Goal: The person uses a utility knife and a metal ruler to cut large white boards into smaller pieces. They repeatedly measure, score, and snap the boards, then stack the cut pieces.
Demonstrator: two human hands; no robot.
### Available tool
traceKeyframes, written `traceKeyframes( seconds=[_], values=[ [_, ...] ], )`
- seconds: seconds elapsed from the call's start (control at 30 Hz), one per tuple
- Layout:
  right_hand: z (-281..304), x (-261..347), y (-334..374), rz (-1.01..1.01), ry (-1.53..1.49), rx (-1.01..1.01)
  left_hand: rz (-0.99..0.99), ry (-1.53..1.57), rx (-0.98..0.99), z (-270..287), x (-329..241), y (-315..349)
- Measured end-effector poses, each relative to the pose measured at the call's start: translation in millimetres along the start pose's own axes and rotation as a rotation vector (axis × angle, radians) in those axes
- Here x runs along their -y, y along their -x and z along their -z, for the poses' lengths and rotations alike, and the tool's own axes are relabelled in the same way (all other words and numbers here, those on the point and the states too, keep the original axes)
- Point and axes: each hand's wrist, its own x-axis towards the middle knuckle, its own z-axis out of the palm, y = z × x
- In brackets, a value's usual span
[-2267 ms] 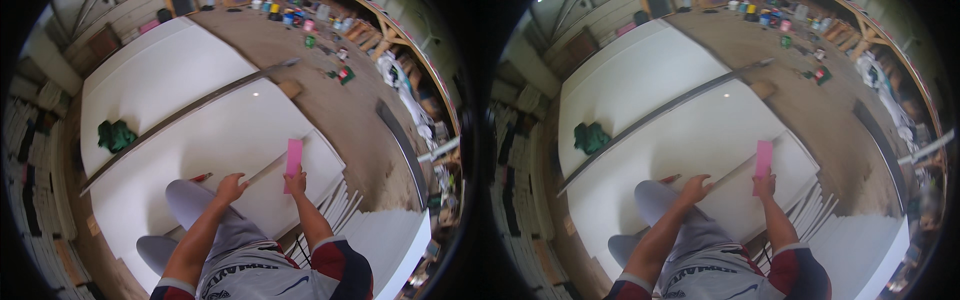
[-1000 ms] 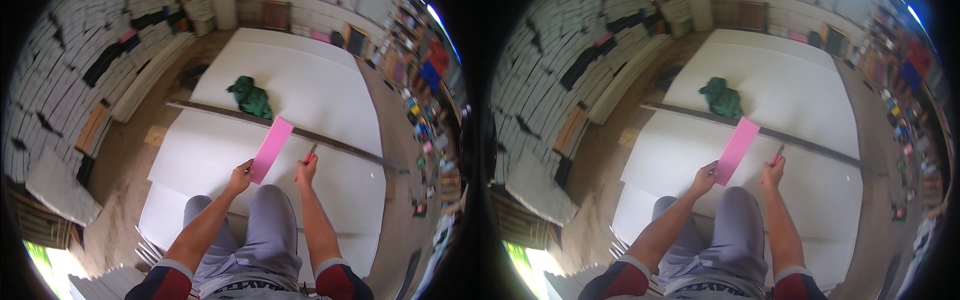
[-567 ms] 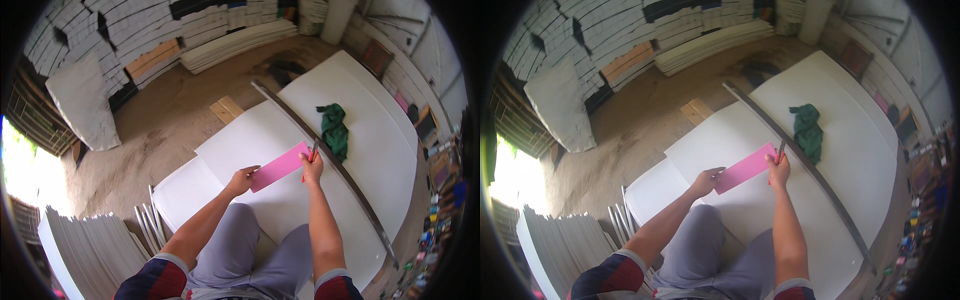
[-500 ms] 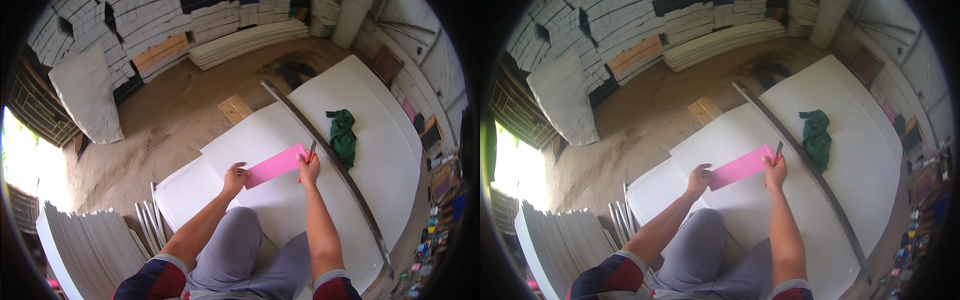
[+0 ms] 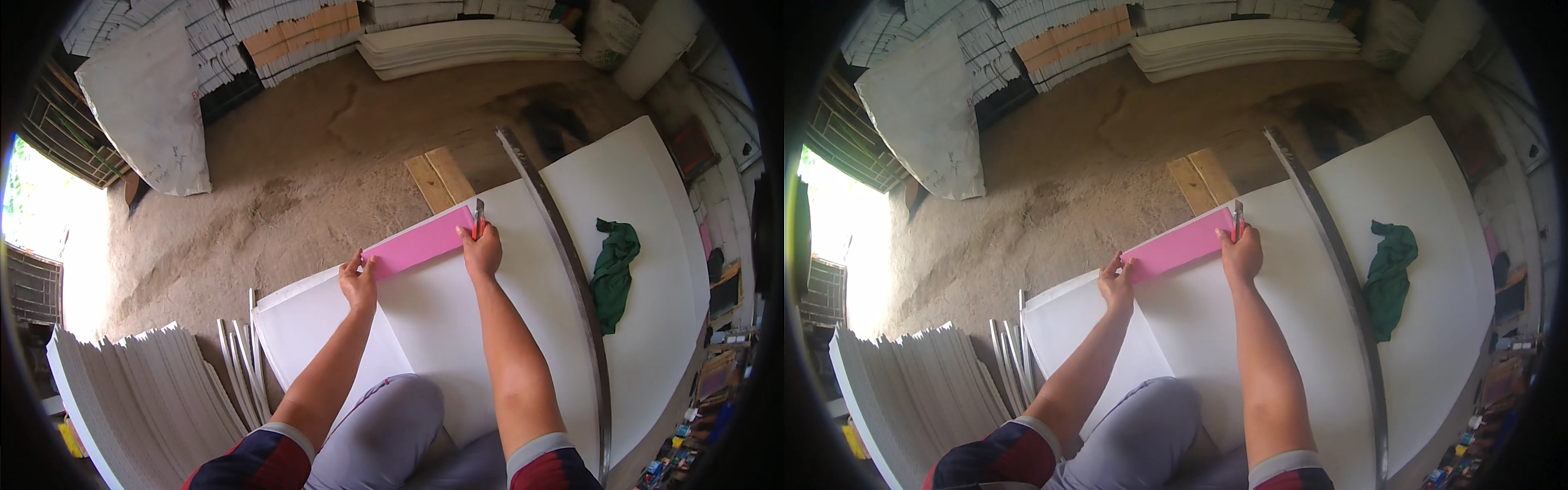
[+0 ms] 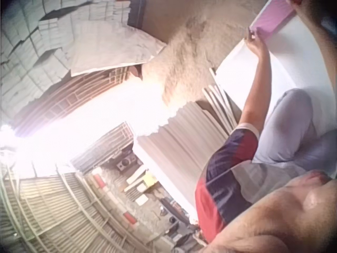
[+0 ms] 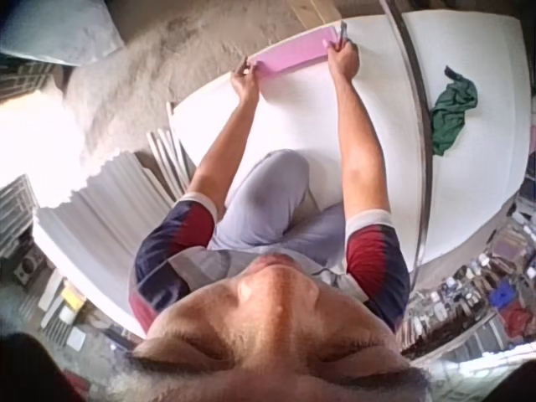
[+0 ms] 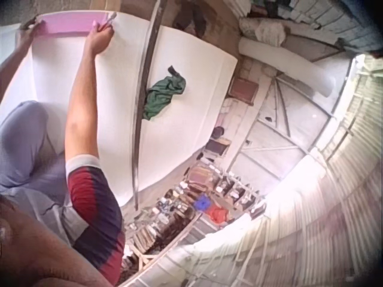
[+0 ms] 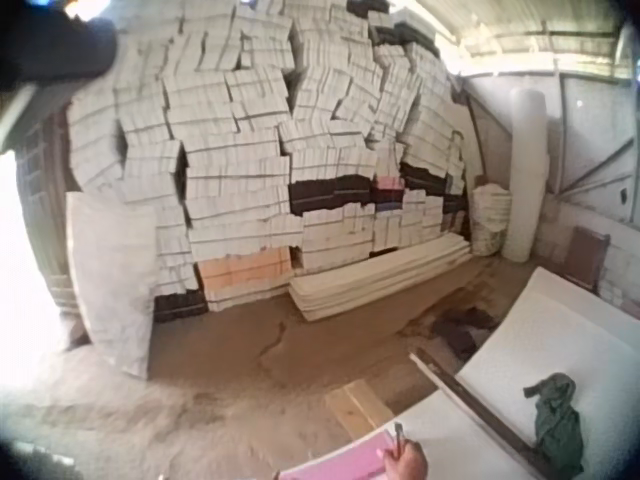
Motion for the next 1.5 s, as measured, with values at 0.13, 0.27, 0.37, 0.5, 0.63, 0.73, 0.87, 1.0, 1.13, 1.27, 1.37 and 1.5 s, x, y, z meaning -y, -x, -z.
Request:
traceKeyframes(
  seconds=[0.13,0.27,0.37,0.5,0.63,0.73,0.87,1.0,1.13,1.27,1.37,1.5],
  values=[
    [-22,8,-7,0.101,0.097,-0.030,-0.098,-0.095,-0.121,-7,22,-9],
    [-23,2,-6,0.040,0.107,0.005,-0.143,-0.063,-0.134,-5,36,2],
    [-22,1,-7,0.048,0.101,0.029,-0.109,-0.014,-0.121,-2,38,3],
    [-22,2,-7,0.065,0.111,0.040,-0.134,0.040,-0.114,-3,36,4],
    [-24,0,-7,0.087,0.103,0.037,-0.171,0.022,-0.108,-1,42,2],
    [-25,0,-6,0.096,0.105,0.045,-0.165,0.032,-0.102,-1,46,-1],
    [-24,-2,-4,0.107,0.070,0.047,-0.159,0.038,-0.089,1,41,-2],
    [-26,-6,-5,0.089,0.068,0.039,-0.139,-0.041,-0.059,5,29,-2],
    [-30,-2,-5,0.089,0.069,0.035,-0.090,-0.002,-0.050,8,46,-16],
    [-25,0,-7,0.042,0.112,0.075,-0.109,-0.265,-0.076,10,9,-10],
    [-23,5,-4,0.026,0.066,0.070,-0.471,-0.609,-0.149,-1,-33,5],
    [-26,2,-7,0.030,0.102,0.066,-0.693,-0.701,0.197,-67,-54,-12]
  ],
)
